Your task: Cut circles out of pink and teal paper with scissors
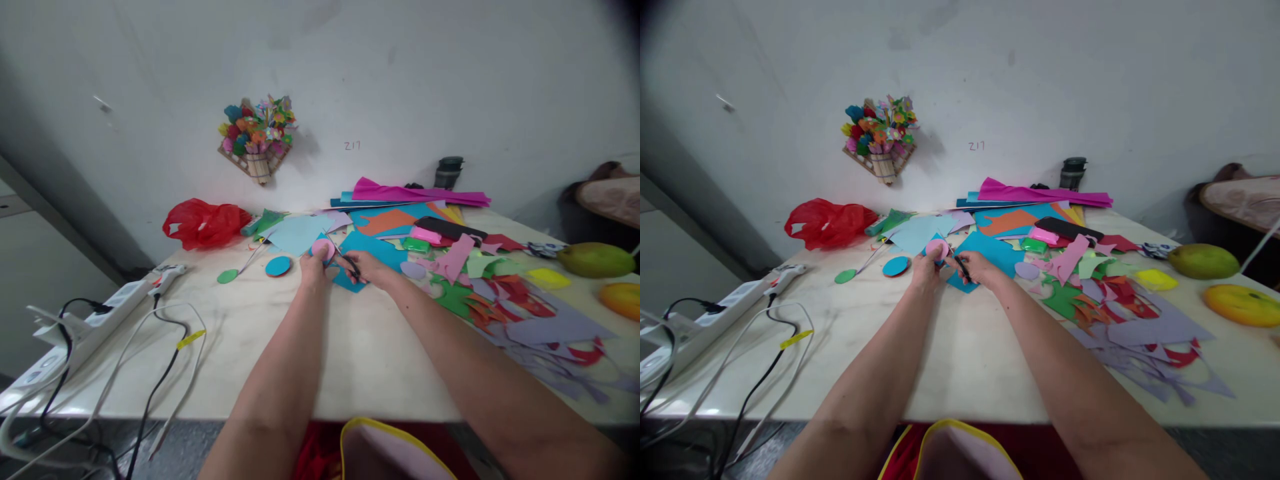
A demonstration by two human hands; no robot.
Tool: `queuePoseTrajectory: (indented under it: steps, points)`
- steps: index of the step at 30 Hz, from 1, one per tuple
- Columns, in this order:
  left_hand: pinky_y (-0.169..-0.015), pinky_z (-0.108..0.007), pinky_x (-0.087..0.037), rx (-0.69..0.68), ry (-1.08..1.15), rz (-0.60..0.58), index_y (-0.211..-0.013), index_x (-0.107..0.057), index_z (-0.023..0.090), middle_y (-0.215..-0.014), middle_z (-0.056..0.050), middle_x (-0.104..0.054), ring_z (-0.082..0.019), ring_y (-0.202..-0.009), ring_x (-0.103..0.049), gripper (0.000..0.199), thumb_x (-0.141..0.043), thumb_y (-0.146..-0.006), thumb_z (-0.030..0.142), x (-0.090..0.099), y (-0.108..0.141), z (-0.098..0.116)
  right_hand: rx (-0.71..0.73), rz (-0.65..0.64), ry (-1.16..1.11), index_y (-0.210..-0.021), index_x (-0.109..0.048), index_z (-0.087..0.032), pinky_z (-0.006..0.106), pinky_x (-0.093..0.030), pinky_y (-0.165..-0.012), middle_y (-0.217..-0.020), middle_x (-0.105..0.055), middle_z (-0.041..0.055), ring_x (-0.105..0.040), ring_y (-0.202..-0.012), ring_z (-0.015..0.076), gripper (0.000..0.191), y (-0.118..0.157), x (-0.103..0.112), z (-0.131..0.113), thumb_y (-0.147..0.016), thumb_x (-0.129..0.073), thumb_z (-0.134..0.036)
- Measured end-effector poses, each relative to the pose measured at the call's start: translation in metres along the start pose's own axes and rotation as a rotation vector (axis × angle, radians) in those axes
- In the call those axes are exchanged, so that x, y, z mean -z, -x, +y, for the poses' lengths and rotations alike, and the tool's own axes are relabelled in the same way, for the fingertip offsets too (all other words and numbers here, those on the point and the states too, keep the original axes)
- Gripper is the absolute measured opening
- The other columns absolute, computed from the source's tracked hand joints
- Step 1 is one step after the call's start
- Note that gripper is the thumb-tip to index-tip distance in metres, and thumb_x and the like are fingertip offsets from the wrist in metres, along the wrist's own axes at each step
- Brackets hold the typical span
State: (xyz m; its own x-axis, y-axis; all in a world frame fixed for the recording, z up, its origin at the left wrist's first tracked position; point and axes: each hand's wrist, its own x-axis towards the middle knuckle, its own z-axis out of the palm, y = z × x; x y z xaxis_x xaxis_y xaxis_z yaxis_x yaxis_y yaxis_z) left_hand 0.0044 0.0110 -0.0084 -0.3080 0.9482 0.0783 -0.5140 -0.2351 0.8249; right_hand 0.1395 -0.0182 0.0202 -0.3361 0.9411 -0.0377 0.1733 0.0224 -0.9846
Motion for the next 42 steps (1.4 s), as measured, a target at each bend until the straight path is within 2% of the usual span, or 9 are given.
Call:
queuePoseTrajectory:
  steps: [8, 16, 24, 31, 38, 42]
  points:
    - [-0.06, -0.029, -0.048, 0.003, 0.02, 0.033, -0.071, -0.064, 0.012, -0.066, -0.006, -0.068, -0.018, -0.062, -0.063, 0.035, -0.082, -0.047, 0.029, -0.003, 0.002, 0.002, -0.024, 0.017, 0.0, -0.071, -0.054, -0.017, 0.018, -0.021, -0.03, -0.045, -0.049, -0.0064, -0.044, -0.032, 0.0059, 0.021, 0.004, -0.002, -0.006, -0.08, -0.07, -0.027]
    - [-0.065, -0.031, -0.052, 0.015, 0.036, 0.025, -0.073, -0.064, 0.011, -0.07, -0.006, -0.068, -0.019, -0.064, -0.066, 0.035, -0.085, -0.049, 0.027, -0.003, 0.001, 0.004, -0.01, 0.01, -0.029, -0.067, -0.054, -0.017, 0.019, -0.025, -0.033, -0.044, -0.047, -0.006, -0.042, -0.033, 0.0069, 0.02, 0.005, -0.001, -0.008, -0.078, -0.07, -0.023]
    - [-0.067, -0.032, -0.054, 0.043, 0.039, 0.038, -0.075, -0.063, 0.012, -0.069, -0.005, -0.068, -0.02, -0.067, -0.067, 0.032, -0.083, -0.052, 0.023, -0.004, 0.004, 0.008, -0.01, 0.022, -0.037, -0.065, -0.053, -0.017, 0.02, -0.028, -0.035, -0.044, -0.047, -0.0044, -0.042, -0.033, 0.0077, 0.019, 0.001, 0.002, -0.003, -0.082, -0.059, -0.016]
    - [-0.07, -0.035, -0.056, 0.069, 0.059, 0.043, -0.074, -0.064, 0.011, -0.067, -0.006, -0.067, -0.022, -0.069, -0.068, 0.022, -0.078, -0.057, 0.015, -0.005, 0.005, 0.01, -0.033, 0.027, -0.053, -0.067, -0.055, -0.018, 0.021, -0.03, -0.034, -0.042, -0.046, -0.0042, -0.039, -0.032, 0.0088, 0.015, -0.005, 0.004, 0.001, -0.082, -0.058, -0.02]
    - [-0.066, -0.032, -0.055, 0.059, 0.056, 0.047, -0.074, -0.063, 0.012, -0.066, -0.004, -0.067, -0.02, -0.064, -0.067, 0.026, -0.079, -0.054, 0.016, -0.004, 0.004, 0.01, -0.021, 0.016, -0.059, -0.065, -0.056, -0.018, 0.021, -0.027, -0.033, -0.041, -0.045, -0.0049, -0.037, -0.032, 0.0083, 0.023, -0.01, 0.006, 0.005, -0.076, -0.069, -0.033]
    - [-0.066, -0.033, -0.056, 0.06, 0.059, 0.007, -0.073, -0.063, 0.013, -0.066, -0.005, -0.068, -0.02, -0.064, -0.067, 0.025, -0.079, -0.055, 0.018, -0.004, 0.005, 0.011, -0.008, 0.006, -0.073, -0.063, -0.055, -0.019, 0.022, -0.028, -0.033, -0.04, -0.044, -0.0052, -0.036, -0.032, 0.0083, 0.025, -0.013, 0.008, 0.009, -0.074, -0.069, -0.035]
